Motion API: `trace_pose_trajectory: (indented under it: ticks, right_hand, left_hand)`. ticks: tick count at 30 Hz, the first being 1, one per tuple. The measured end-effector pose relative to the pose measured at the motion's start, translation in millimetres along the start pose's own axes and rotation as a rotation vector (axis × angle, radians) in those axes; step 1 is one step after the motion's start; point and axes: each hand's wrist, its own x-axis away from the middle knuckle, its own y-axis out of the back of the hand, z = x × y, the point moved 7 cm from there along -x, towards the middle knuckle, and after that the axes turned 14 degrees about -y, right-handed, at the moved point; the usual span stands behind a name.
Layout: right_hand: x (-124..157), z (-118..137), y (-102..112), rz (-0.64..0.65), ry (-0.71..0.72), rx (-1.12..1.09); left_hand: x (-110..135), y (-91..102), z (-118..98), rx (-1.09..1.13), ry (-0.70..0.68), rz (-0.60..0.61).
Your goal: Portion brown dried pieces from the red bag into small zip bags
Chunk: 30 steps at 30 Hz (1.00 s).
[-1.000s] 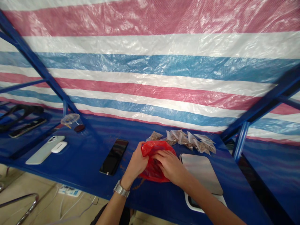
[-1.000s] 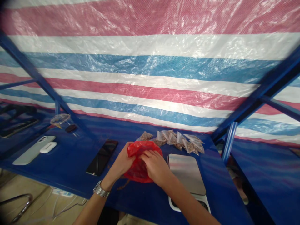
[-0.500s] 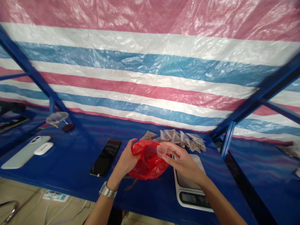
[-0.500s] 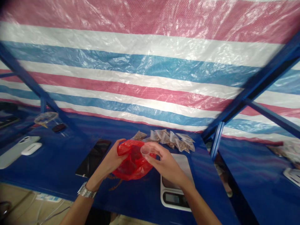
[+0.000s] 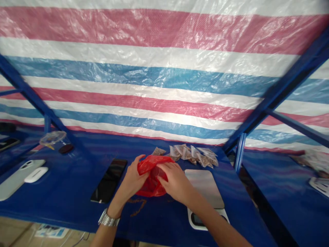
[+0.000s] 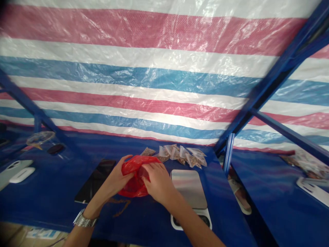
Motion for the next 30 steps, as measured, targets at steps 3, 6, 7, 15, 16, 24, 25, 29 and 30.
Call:
trace_pose_trajectory:
  ticks: [3, 6, 7, 15, 16, 24, 25, 29, 30]
  right_hand:
    - [-5, 2, -10, -0.003, 0.01, 0.113]
    - [1, -1, 8, -0.041, 0.039, 0.044]
    - [6, -4, 19, -0.072, 0.044, -0.001]
    - [44, -85, 85, -0.483, -0.052, -0.174]
    - [47, -92, 88, -0.519, -0.051, -0.172]
    - [62, -99, 100, -0.636, -0.062, -0.123]
    - [62, -98, 100, -0.64, -0.057, -0.122]
    - [61, -91, 101, -0.654, -0.03, -0.115]
    - [61, -90, 100, -0.65, -0.027, -0.114]
  left_hand:
    - [-2, 3.9, 2, -0.093, -0.058, 0.017]
    - [-1, 8.0, -5, -0.171, -0.131, 0.025]
    - [0, 9.0, -12, -0.183, -0.169, 0.027]
    - [3, 52.8, -44, -0.305, -0.294, -0.2]
    - [5, 66.7, -33, -0.389, -0.247, -0.268]
    - [44, 92.8, 60, -0.817, 0.303, 0.0]
    - [44, 89.5, 57, -0.826, 0.291, 0.009]
    - [35, 78.6, 42, -0.865, 0.291, 0.003]
    - [32, 76.7, 38, -0.88, 0.294, -0.008]
